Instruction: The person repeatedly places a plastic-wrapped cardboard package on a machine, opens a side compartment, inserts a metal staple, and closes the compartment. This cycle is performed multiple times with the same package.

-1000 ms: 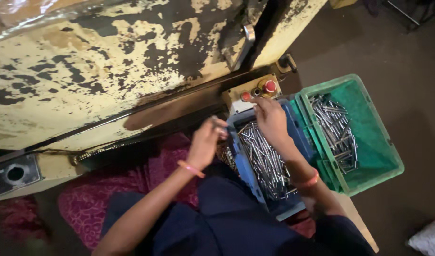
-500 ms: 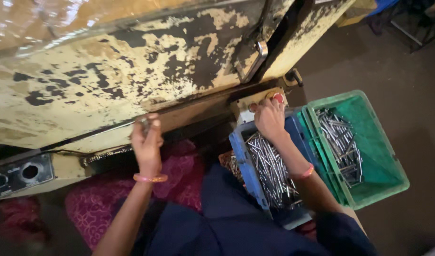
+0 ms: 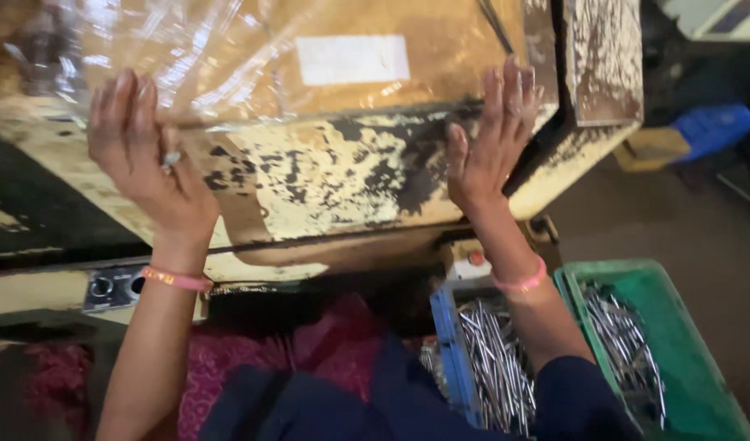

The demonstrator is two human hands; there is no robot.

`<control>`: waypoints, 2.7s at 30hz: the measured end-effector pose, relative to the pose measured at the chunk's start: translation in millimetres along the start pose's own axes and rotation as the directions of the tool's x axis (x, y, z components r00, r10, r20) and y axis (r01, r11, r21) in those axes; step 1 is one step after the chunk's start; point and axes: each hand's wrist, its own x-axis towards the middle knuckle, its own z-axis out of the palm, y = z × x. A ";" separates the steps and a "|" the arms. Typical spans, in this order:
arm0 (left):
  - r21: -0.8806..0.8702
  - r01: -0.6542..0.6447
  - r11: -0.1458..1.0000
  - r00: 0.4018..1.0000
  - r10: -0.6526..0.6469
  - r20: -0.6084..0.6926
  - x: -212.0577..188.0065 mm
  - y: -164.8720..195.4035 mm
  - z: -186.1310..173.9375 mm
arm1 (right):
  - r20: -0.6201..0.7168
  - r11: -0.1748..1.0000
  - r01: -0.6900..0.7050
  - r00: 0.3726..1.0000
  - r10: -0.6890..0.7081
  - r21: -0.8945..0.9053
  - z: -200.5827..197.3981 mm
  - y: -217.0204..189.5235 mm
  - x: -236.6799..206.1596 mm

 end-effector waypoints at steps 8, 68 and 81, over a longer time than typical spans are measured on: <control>0.035 -0.098 0.995 0.990 0.094 0.106 -0.2 -43.6 6.2 | -0.012 0.992 -0.022 1.000 0.021 -0.121 43.7 15.9 7.6; 0.122 -0.040 0.992 0.999 0.038 0.015 -23.3 -21.0 14.9 | -0.095 0.984 -0.088 0.993 0.074 -0.156 12.7 3.6 -0.6; 0.140 -0.037 0.989 0.999 0.033 0.031 -25.0 -20.8 15.6 | -0.102 0.986 -0.080 0.993 0.065 -0.145 15.3 9.4 -3.0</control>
